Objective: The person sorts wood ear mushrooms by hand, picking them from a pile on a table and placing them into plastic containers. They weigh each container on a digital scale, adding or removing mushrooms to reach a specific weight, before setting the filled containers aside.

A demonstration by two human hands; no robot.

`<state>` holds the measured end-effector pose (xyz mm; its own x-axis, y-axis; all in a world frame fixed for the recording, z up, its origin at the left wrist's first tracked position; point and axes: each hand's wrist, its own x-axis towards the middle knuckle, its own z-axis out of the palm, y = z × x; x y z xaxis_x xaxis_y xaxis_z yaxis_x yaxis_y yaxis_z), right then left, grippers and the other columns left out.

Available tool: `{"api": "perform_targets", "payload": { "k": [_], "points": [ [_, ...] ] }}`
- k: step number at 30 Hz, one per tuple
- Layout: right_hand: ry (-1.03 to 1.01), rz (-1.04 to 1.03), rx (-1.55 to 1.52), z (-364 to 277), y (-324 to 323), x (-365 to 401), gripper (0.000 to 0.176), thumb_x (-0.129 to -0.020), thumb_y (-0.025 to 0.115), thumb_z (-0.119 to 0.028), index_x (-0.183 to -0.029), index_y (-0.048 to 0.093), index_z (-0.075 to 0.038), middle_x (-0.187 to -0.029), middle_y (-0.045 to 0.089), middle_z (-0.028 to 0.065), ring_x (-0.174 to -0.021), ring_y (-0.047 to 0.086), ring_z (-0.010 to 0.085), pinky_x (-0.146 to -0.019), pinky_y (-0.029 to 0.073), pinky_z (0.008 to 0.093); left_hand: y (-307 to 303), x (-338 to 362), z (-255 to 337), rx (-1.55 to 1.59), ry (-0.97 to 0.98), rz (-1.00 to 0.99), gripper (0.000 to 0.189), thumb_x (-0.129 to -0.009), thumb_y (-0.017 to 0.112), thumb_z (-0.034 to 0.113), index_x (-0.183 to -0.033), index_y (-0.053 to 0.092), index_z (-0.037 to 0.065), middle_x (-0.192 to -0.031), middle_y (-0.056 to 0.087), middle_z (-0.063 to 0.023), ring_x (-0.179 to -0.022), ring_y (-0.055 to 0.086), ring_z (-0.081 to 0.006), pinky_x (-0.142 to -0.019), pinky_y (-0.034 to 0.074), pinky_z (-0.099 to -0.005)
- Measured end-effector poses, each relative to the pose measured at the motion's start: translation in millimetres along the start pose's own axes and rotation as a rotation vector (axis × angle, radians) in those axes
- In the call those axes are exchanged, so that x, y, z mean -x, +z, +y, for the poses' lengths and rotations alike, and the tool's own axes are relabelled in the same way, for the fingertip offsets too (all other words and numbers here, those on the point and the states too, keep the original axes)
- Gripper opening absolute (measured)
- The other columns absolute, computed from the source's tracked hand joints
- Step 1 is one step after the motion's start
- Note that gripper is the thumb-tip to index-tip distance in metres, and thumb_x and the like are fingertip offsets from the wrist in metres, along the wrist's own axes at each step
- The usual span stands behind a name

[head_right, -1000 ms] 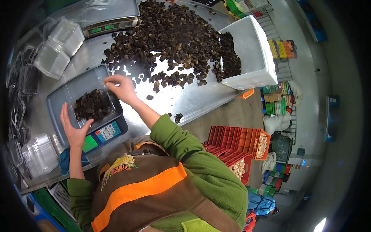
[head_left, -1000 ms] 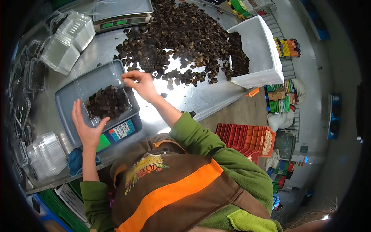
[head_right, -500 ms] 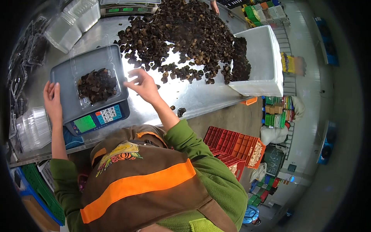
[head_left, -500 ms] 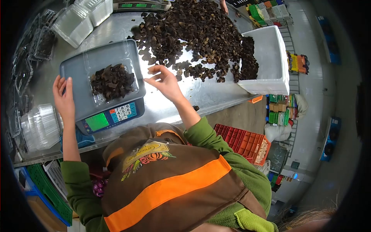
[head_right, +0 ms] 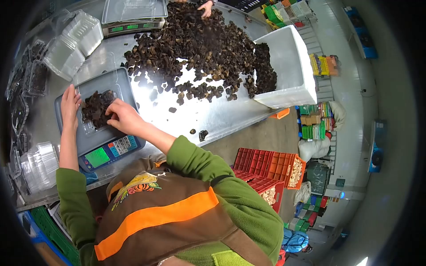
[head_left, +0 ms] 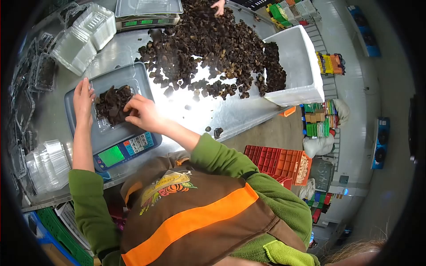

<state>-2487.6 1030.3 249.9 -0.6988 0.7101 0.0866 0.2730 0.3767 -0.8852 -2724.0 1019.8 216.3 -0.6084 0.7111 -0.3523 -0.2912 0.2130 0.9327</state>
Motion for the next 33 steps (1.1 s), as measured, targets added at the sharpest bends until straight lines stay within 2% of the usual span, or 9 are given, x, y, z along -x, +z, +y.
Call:
{"api": "perform_targets", "payload": {
  "k": [5,7,10,15,19,23,25,27,33],
  "points": [
    [0.007,0.104,0.018,1,-27,8,0.021,-0.080,0.069,-0.005,-0.099,0.063,-0.001,-0.091,0.062,0.0094,-0.076,0.065,0.0153,-0.068,0.053,0.0281,-7,0,14,0.077,-0.052,-0.005,0.062,-0.092,0.056,0.050,-0.130,0.050,0.000,-0.103,0.057,-0.0069,-0.091,0.055,-0.0117,-0.079,0.043,-0.0232],
    [0.423,0.172,-0.370,9,-35,9,0.020,-0.084,0.068,-0.009,-0.102,0.063,0.000,-0.095,0.063,0.0066,-0.075,0.063,0.0124,-0.067,0.053,0.0267,-13,0,14,0.088,-0.064,-0.005,0.059,-0.094,0.054,0.049,-0.127,0.053,0.001,-0.104,0.058,-0.0072,-0.091,0.055,-0.0117,-0.080,0.042,-0.0231],
    [0.471,0.247,-0.434,29,-43,15,0.030,-0.090,0.064,-0.023,-0.109,0.061,0.000,-0.101,0.062,0.0071,-0.080,0.061,0.0115,-0.066,0.052,0.0256,-29,7,10,-0.013,0.035,-0.187,0.047,-0.096,0.050,0.044,-0.116,0.062,0.002,-0.106,0.059,-0.0076,-0.097,0.055,-0.0151,-0.087,0.040,-0.0244],
    [0.548,0.135,-0.556,30,-52,25,0.046,-0.095,0.057,-0.035,-0.124,0.052,0.000,-0.104,0.061,0.0099,-0.082,0.060,0.0131,-0.065,0.052,0.0274,-41,85,6,-0.672,0.691,-0.234,0.021,-0.093,0.054,0.012,-0.109,0.064,0.002,-0.119,0.053,-0.0133,-0.106,0.053,-0.0238,-0.096,0.039,-0.0342],
    [0.448,-0.059,-0.434,35,-41,33,0.046,-0.089,0.064,-0.015,-0.128,0.046,0.004,-0.097,0.061,0.0086,-0.078,0.061,0.0129,-0.062,0.052,0.0251,-50,117,-20,-0.744,0.794,-0.254,0.026,-0.089,0.055,0.002,-0.115,0.061,0.003,-0.124,0.050,-0.0138,-0.108,0.053,-0.0234,-0.092,0.043,-0.0331],
    [0.525,-0.076,-0.485,49,-28,34,0.042,-0.086,0.065,-0.009,-0.121,0.048,0.007,-0.084,0.063,0.0093,-0.071,0.065,0.0156,-0.058,0.053,0.0260,-52,125,-41,-0.594,0.540,-0.174,0.036,-0.089,0.057,0.002,-0.125,0.049,0.002,-0.111,0.056,-0.0119,-0.091,0.059,-0.0174,-0.070,0.050,-0.0254],
    [0.593,-0.088,-0.531,48,-28,30,0.035,-0.086,0.065,-0.013,-0.113,0.053,0.008,-0.078,0.066,0.0109,-0.066,0.066,0.0170,-0.056,0.054,0.0265,-56,120,-37,-0.295,0.043,-0.259,0.032,-0.091,0.056,0.004,-0.121,0.046,0.002,-0.094,0.061,-0.0095,-0.072,0.060,-0.0146,-0.060,0.050,-0.0251],
    [0.646,-0.101,-0.493,59,-26,28,0.030,-0.088,0.065,-0.018,-0.104,0.058,0.007,-0.077,0.068,0.0129,-0.065,0.067,0.0177,-0.055,0.055,0.0267,-55,111,-43,-0.149,-0.016,-0.230,0.029,-0.092,0.057,0.007,-0.117,0.044,0.003,-0.081,0.061,-0.0085,-0.063,0.059,-0.0138,-0.053,0.049,-0.0245],
    [0.762,-0.044,-0.438,34,-21,22,0.022,-0.092,0.059,-0.024,-0.094,0.060,-0.002,-0.084,0.067,0.0097,-0.071,0.066,0.0145,-0.060,0.052,0.0248,-55,90,-38,0.028,-0.315,-0.393,0.015,-0.095,0.050,0.018,-0.097,0.049,0.004,-0.080,0.062,-0.0132,-0.064,0.061,-0.0172,-0.055,0.052,-0.0285]
  ]
}}
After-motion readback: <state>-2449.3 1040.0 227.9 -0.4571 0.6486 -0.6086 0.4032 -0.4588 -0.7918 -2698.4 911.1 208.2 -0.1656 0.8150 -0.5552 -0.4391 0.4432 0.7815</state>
